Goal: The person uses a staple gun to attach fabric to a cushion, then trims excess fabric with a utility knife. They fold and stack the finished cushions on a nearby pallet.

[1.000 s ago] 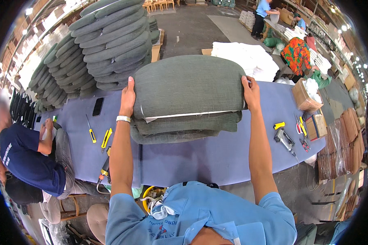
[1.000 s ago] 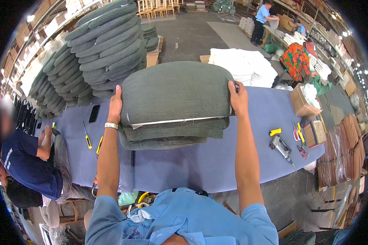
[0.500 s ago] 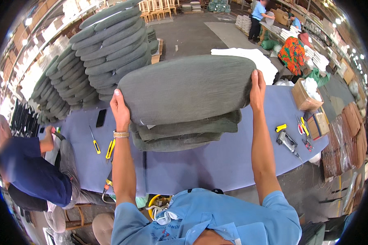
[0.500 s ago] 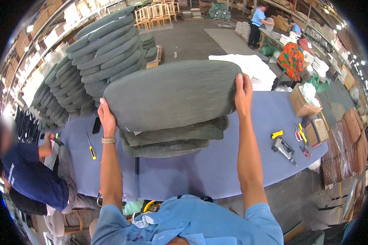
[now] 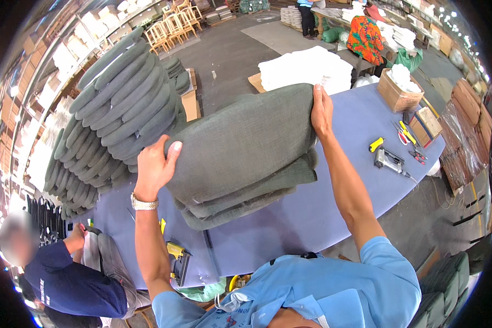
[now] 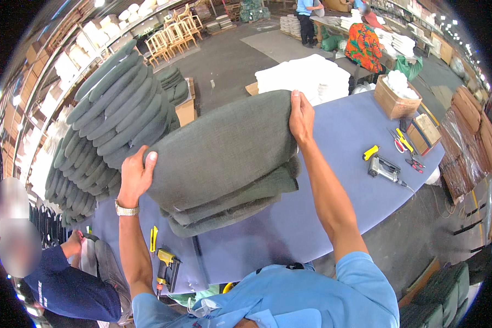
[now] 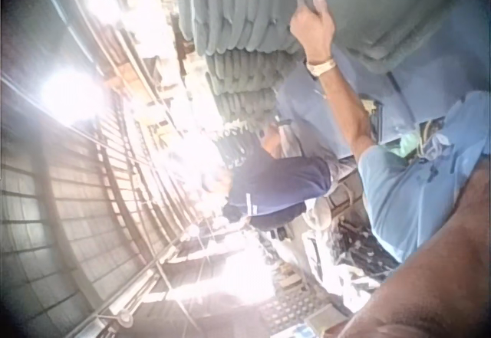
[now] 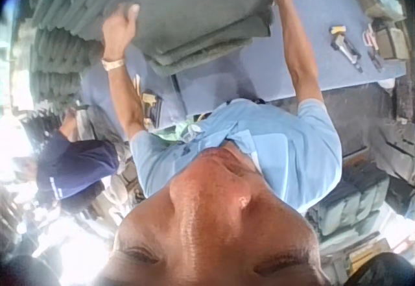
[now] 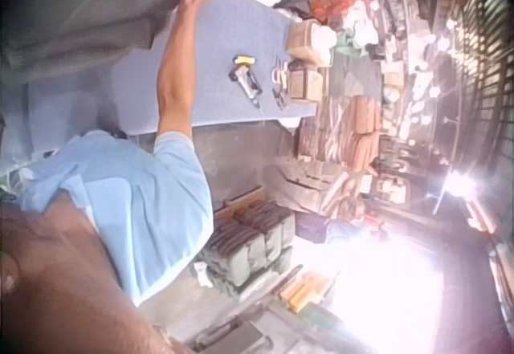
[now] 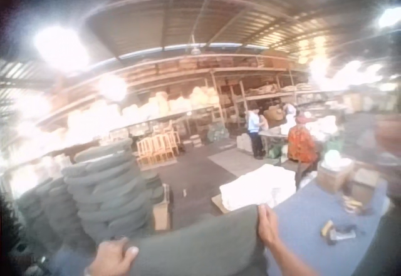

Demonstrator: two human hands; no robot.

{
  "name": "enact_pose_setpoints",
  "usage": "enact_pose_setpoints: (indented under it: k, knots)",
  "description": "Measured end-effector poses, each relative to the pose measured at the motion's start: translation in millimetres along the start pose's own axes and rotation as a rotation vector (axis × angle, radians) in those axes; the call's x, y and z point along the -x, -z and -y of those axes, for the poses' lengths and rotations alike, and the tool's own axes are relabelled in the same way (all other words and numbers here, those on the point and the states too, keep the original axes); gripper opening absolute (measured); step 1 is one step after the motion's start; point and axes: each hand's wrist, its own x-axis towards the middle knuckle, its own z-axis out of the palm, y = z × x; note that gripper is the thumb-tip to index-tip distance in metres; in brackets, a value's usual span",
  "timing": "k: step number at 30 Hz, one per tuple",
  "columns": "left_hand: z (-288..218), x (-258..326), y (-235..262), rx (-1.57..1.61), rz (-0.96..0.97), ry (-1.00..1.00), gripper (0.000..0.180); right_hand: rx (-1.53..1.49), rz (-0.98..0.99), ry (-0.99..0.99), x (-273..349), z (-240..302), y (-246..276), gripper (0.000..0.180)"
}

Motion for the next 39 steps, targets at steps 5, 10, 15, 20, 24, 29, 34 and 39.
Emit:
enact_pose_setpoints:
  k: [5,10,15,20,24,29,34,39]
  knots:
    - [-43,-24,-3,-0.134,0.007,-0.092,0.046,0.021,0.018,-0.030,4,-5,3,0.050]
    - [-90,-54,-23,-0.193,-0.030,-0.197,0.054,0.004,0.040,0.042,8,1,2,0.046]
    - [-147,-89,-59,-0.050,-0.008,-0.299,0.062,0.007,0.025,0.084,7,-9,12,0.042]
    - [-195,-113,-108,0.052,-0.196,-0.376,0.048,-0.092,0.044,0.053,4,-26,19,0.046]
    - [-216,-116,-143,-0.080,-0.302,-0.231,0.036,-0.034,0.075,0.014,2,-20,18,0.057]
    - [-217,-58,-158,0.075,-0.552,-0.459,0.037,-0.052,0.209,0.072,-6,-23,28,0.055]
    - [-179,30,-65,1.081,-0.090,-0.263,0.028,0.074,0.028,0.123,-5,-24,16,0.057]
    - [-160,103,86,1.222,-0.643,-0.452,0.028,-0.065,0.023,0.036,-7,-7,2,0.057]
